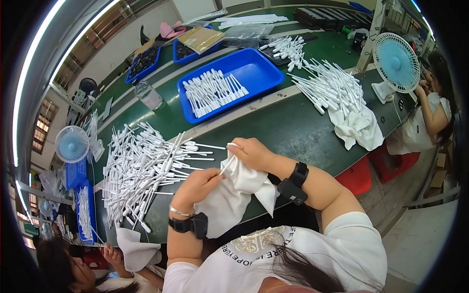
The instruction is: The person picks up a swab from a pile, wipes the handle and tip with a cloth, and places it into a blue tray, repeating this process for several swabs.
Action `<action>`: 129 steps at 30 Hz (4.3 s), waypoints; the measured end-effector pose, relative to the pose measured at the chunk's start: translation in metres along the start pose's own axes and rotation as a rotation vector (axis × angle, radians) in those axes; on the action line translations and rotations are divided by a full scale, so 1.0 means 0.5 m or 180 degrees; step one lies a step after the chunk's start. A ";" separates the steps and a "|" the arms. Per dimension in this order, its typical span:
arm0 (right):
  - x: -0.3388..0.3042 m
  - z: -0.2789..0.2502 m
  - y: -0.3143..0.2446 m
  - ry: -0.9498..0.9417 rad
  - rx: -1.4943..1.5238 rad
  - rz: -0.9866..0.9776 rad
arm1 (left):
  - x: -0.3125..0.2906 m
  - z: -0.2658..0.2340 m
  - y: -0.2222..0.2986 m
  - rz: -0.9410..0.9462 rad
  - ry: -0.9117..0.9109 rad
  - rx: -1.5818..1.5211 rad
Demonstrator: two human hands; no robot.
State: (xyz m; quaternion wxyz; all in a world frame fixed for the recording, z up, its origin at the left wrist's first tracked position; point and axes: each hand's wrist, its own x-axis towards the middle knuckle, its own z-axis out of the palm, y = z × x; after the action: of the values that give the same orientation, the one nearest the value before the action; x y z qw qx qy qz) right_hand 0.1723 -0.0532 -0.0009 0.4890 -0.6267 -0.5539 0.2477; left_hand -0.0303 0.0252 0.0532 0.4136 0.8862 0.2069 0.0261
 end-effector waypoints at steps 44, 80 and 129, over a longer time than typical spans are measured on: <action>0.026 0.011 0.025 -0.0396 0.0515 0.0193 | 0.012 -0.250 -0.137 -0.0774 0.0217 0.1765; 0.037 -0.100 -0.006 -0.1458 -0.0799 0.0641 | 0.039 0.033 -0.054 -0.0369 0.0839 -0.3167; 0.005 -0.032 -0.016 -0.1109 0.1618 0.0363 | 0.036 0.066 -0.013 -0.0148 -0.0081 -0.3456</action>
State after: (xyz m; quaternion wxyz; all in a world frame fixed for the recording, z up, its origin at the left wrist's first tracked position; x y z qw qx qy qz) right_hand 0.1829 -0.0568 0.0132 0.5131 -0.4625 -0.5136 0.5089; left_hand -0.0091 0.0121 0.0245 0.8149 0.5406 0.1783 0.1093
